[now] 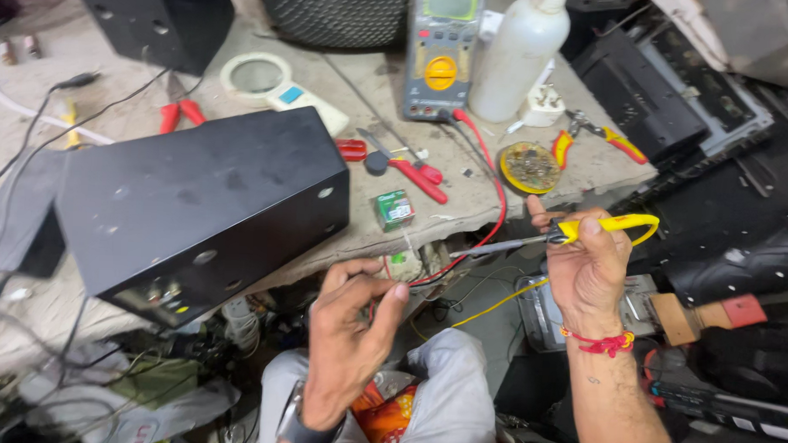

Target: The person sits on the floor and uses a soldering iron to solder wires to a small green circuit board. They then attach the board to the back of a black speaker and solder the connections to the speaker terminals.

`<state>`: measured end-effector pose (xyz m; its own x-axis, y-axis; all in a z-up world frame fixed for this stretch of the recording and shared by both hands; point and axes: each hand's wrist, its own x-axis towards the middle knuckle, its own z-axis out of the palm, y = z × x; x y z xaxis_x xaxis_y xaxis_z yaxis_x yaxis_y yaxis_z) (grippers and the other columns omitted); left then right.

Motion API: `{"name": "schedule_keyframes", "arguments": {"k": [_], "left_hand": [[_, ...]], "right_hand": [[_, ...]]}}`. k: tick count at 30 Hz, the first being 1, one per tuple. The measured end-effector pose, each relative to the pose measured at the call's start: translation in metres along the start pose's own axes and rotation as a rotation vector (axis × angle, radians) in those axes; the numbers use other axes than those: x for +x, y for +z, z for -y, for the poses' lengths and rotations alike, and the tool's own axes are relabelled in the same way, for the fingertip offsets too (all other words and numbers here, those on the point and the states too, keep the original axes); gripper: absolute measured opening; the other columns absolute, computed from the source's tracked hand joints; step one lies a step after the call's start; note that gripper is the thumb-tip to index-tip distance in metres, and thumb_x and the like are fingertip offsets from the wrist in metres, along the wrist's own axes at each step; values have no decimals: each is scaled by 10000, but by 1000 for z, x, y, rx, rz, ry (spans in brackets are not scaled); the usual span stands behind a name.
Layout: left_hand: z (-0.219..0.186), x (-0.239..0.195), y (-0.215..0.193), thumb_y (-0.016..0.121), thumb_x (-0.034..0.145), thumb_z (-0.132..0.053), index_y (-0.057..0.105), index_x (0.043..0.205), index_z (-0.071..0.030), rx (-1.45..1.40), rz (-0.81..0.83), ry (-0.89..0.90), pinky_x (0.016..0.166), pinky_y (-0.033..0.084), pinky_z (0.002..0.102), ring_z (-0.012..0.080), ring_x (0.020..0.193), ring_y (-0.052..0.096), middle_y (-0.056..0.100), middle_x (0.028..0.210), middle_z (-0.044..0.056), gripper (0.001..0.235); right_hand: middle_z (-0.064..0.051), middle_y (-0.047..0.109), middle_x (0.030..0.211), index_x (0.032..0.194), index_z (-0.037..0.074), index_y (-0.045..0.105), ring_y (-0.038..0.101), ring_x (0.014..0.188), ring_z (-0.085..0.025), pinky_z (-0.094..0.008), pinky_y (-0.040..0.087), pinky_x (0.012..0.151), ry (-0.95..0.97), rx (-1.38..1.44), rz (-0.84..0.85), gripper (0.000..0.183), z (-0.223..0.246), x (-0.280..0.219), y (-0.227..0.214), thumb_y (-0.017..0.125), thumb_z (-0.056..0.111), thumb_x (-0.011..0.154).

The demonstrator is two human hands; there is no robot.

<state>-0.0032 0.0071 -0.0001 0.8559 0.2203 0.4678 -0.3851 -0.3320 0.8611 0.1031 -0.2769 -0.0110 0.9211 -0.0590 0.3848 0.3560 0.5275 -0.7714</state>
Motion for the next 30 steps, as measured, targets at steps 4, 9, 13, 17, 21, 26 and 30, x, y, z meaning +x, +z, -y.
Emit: {"name": "schedule_keyframes", "arguments": {"k": [4,9,13,17,21,26,30], "left_hand": [[18,-16,-12,793,817,-69,763,878,3,-1,-35,-16,804,555,316,216,894,729,758,878,128,99],[80,-46,-20,788,799,-76,748,796,-6,-7,-128,14,719,609,297,187,720,760,750,790,112,81],[158,-74,-23,811,779,-184,739,723,-57,127,-115,-6,690,590,323,199,680,727,735,708,85,156],[235,-96,-33,812,739,-290,785,692,-68,198,-3,56,650,590,345,207,607,721,722,608,72,229],[270,-116,-39,801,756,-315,791,784,-18,39,-12,-123,637,613,359,234,572,737,731,596,96,298],[269,-117,-38,756,801,-364,788,759,-37,196,-53,3,681,608,353,220,612,730,724,615,85,331],[272,-121,-40,730,806,-360,799,744,-49,308,1,73,687,603,360,219,625,738,745,629,86,324]], "right_hand": [[-112,682,839,870,38,646,673,780,-218,-405,507,843,-302,-198,-278,238,32,18,-20,776,206,977],[-60,647,752,820,46,633,579,621,-116,-252,462,589,-467,-745,-459,264,65,50,-31,791,194,971],[-31,642,757,822,22,659,547,668,-87,-259,442,615,-483,-1030,-349,298,71,67,-22,813,201,1003],[-26,706,750,814,14,676,552,650,-74,-270,429,582,-458,-1157,-287,299,68,79,-5,821,221,975],[-51,706,723,791,23,692,619,613,-111,-289,472,611,-590,-1357,-169,300,71,85,13,833,231,955],[-55,682,661,764,42,718,592,548,-152,-313,450,571,-550,-1440,-135,293,73,89,25,841,258,921],[-54,659,664,755,35,693,592,572,-153,-316,460,605,-620,-1473,-114,311,74,89,27,856,246,916]]}}
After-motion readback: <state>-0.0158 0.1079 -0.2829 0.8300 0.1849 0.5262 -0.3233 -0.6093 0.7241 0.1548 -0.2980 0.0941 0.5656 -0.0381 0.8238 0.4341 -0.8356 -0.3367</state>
